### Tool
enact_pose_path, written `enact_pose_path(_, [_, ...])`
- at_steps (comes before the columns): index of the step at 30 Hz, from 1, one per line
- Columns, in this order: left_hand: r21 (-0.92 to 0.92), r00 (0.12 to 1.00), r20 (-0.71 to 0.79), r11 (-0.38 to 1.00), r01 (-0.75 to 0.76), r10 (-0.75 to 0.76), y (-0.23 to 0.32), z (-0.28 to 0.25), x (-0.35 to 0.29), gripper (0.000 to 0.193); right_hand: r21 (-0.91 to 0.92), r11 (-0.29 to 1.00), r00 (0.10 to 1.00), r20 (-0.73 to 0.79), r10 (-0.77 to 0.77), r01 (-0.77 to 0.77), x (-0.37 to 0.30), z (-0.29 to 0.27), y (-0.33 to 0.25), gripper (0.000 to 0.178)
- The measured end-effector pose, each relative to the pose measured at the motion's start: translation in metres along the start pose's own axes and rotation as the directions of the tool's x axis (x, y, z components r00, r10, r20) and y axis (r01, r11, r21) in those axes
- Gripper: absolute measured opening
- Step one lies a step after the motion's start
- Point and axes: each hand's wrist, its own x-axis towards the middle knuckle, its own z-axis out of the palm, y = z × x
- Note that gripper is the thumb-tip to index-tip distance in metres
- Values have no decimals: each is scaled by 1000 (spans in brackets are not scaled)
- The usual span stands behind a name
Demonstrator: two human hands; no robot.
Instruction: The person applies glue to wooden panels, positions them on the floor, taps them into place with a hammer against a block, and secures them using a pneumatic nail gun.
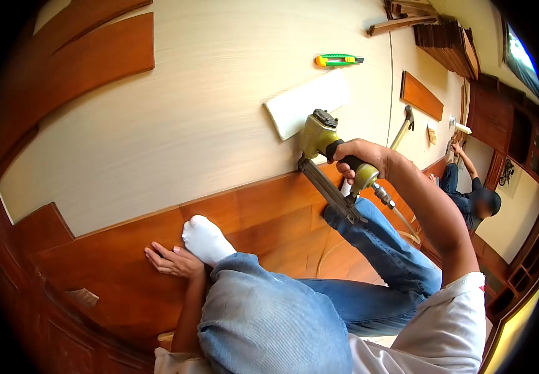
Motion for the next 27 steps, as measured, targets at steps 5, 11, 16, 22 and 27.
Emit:
enact_pose_path(5, [-2, 1000, 4, 1000, -21, 21, 2, -2, -3, 57, 4, 1000, 1000, -2, -3, 3, -1, -15, 2, 16])
enact_pose_path(11, [-64, 992, 102, 996, -69, 75, -8, -6, -1, 58, -100, 989, 986, -108, -124, 114, -17, 5, 9, 21])
enact_pose_path(16, [-149, 920, 262, 954, -260, 292, -59, -10, -6, 91, -347, 832, 849, -152, -506, 433, -51, 9, 54, 67])
enact_pose_path(22, [-238, 746, 319, 811, -534, 585, -104, -27, 7, 82, -562, 737, 797, -210, -566, 375, -111, -49, 115, 108])
enact_pose_path(27, [-182, 519, 349, 600, -779, 780, -120, -21, 18, 74, -740, 663, 541, -513, -667, 116, -87, -89, 250, 111])
